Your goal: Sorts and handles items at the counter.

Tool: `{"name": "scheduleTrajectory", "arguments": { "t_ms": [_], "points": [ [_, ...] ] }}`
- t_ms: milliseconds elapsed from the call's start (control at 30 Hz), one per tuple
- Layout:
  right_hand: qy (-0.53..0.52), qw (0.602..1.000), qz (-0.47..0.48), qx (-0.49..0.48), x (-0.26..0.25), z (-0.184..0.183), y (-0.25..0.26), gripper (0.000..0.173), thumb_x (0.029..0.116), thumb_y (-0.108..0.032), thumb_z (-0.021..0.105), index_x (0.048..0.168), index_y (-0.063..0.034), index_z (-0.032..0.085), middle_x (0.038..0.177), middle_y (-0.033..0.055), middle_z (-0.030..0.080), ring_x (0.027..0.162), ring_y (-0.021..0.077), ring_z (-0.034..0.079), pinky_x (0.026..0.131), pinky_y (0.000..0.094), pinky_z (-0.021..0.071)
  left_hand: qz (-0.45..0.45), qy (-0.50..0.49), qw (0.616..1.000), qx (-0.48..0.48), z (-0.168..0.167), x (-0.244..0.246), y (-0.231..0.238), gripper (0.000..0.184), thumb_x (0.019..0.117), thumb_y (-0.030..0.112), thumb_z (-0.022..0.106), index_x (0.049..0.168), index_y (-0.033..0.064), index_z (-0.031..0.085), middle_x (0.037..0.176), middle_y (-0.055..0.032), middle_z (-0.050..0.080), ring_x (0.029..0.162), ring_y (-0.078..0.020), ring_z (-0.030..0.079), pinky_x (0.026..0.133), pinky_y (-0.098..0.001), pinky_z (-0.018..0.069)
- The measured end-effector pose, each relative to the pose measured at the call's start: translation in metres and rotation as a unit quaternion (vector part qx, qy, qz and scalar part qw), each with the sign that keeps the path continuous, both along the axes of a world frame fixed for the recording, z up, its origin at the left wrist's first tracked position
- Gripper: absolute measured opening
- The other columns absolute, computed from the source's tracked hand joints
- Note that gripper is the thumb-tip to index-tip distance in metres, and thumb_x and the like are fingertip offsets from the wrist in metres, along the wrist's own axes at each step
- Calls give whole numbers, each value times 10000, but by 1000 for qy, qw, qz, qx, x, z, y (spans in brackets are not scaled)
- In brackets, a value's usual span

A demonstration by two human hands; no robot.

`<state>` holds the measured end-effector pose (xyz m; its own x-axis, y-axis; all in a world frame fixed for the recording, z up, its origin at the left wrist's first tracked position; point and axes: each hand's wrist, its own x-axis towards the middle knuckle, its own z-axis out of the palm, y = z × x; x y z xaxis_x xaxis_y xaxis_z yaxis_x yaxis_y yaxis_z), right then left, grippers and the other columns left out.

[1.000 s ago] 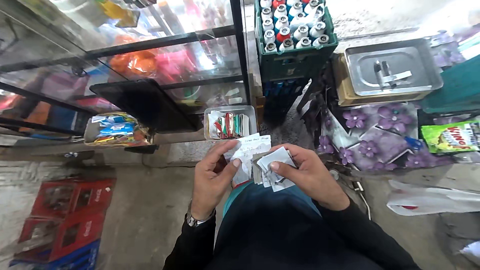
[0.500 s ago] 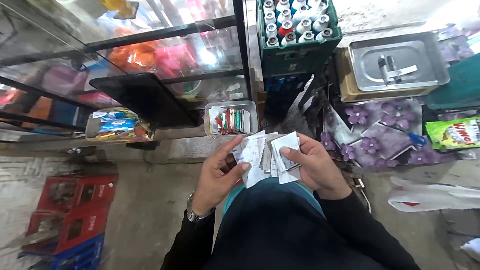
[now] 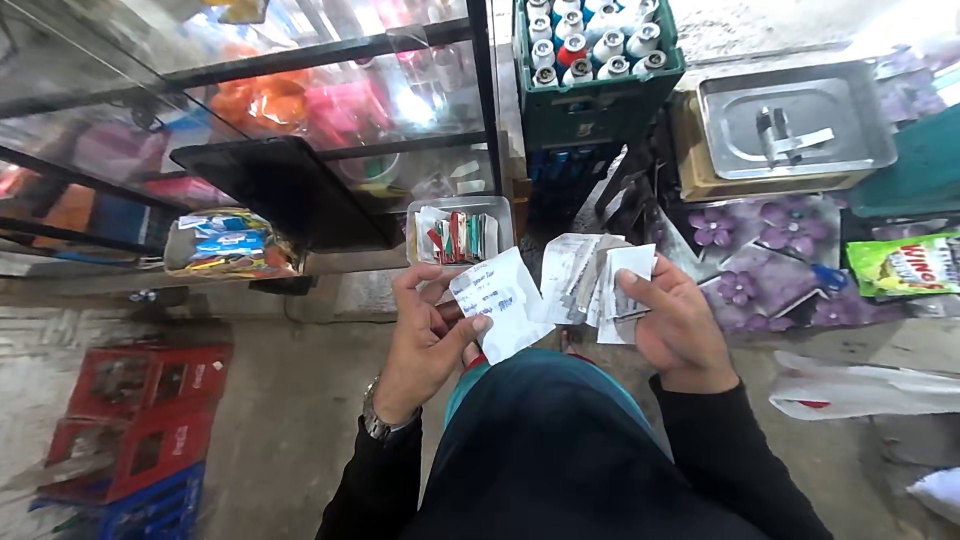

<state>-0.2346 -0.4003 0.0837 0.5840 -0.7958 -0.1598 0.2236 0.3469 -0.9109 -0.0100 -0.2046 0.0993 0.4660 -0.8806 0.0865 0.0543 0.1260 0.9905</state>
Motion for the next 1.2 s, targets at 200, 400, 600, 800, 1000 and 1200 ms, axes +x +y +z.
{"name": "scheduleTrajectory", "arguments": {
  "t_ms": [200,400,600,800,1000,1200],
  "points": [
    [-6,1000,-11,12,-4,-4,3,226,967,-92,645,1193,-82,660,1018,88,720,871,153,719,804,368,638,11,-17,1000,9,-1,-3,-2,689,866,-49,772,1379,200,385,1374,-142,613,918,-342,747,778,-461,665],
    [-15,1000,-4,18,-6,-5,6,215,976,-100,635,1188,-81,663,1018,91,718,867,154,719,803,371,639,24,-32,999,14,1,-4,-3,684,854,-58,777,1378,189,414,1316,-145,634,914,-331,743,777,-457,664],
    [-47,997,10,55,-14,-6,3,239,1003,-137,592,1232,-104,652,1050,87,714,899,151,719,815,380,638,23,-39,999,23,1,-4,-5,601,865,-49,768,1330,151,445,1289,-152,628,925,-316,738,784,-450,664],
    [-65,995,13,74,-16,-8,3,239,1009,-129,580,1235,-99,649,1071,97,712,922,161,720,830,388,635,14,-36,999,20,1,-4,-6,589,874,-58,756,1324,142,434,1308,-166,618,946,-331,737,784,-457,665],
    [-72,994,15,78,-17,-10,3,226,1008,-120,581,1222,-88,650,1062,106,710,920,165,718,840,395,632,21,-62,997,30,-1,-5,-6,516,912,-56,691,1304,137,418,1218,-135,651,932,-277,734,766,-411,656],
    [-56,995,-5,82,-16,-12,3,230,991,-108,600,1214,-85,650,1054,106,709,915,168,715,840,406,630,22,-112,992,52,-3,-3,-2,365,955,-3,656,1270,99,502,1071,-113,703,842,-230,723,718,-366,639]
  ]
}}
